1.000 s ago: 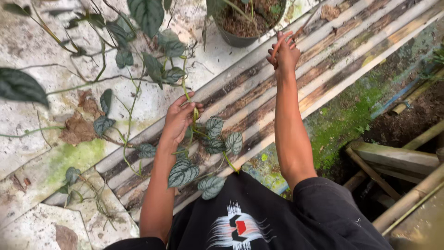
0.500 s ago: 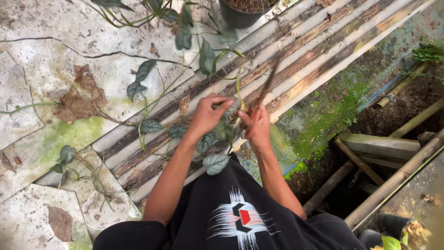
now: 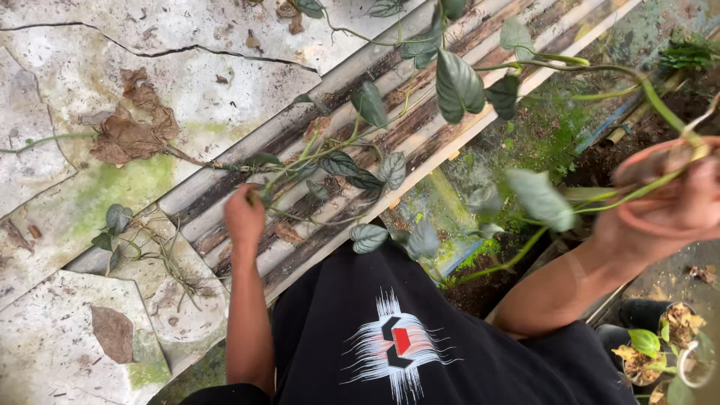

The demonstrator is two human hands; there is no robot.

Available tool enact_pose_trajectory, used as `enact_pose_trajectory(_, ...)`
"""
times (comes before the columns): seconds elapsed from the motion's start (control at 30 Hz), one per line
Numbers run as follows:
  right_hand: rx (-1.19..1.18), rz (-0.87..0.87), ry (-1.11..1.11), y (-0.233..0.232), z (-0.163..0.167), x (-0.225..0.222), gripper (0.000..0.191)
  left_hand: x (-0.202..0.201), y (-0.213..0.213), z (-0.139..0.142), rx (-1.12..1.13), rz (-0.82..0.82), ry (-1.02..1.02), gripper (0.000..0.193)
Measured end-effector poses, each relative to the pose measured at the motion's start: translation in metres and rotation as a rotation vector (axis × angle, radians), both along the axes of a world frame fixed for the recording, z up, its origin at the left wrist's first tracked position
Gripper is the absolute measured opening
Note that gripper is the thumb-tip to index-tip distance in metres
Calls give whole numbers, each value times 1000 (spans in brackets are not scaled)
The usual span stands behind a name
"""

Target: The person uses shears to cut and trim plant vines on a slatted wooden surface. They repeatedly grasp sections of vine, cut them, and place the trimmed pieces aside while continuing to work along the length of the plant.

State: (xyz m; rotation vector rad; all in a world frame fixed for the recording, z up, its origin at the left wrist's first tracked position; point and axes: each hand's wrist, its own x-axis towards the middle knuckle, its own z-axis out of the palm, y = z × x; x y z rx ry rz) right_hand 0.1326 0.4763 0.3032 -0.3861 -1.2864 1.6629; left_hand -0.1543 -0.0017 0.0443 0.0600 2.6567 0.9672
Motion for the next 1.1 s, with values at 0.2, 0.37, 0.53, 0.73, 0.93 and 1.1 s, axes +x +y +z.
enact_pose_trajectory(0.2,-171,56,-259,67,13,10,20,-28,-91,147,510,62,91,17)
enact_pose_trajectory(0.37,-238,137,-737,64,-59,-48,16,7,-203,250,-39,-321,-105,41)
enact_pose_trajectory(0.53,-232,358,-903,5,-133,-66,11,49,-290,253,-296,-229,-432,44)
enact_pose_trajectory(0.73,-197,649,-951,-38,-148,-81,15,110,-345,220,-254,5,-445,45)
enact_pose_trajectory(0.93,-73,855,-1178,-81,-146,-109,15,144,-348,205,-158,158,-397,45)
enact_pose_trajectory(1.1,-117,909,-934,-125,-143,-131,18,166,-343,200,-66,274,-347,46)
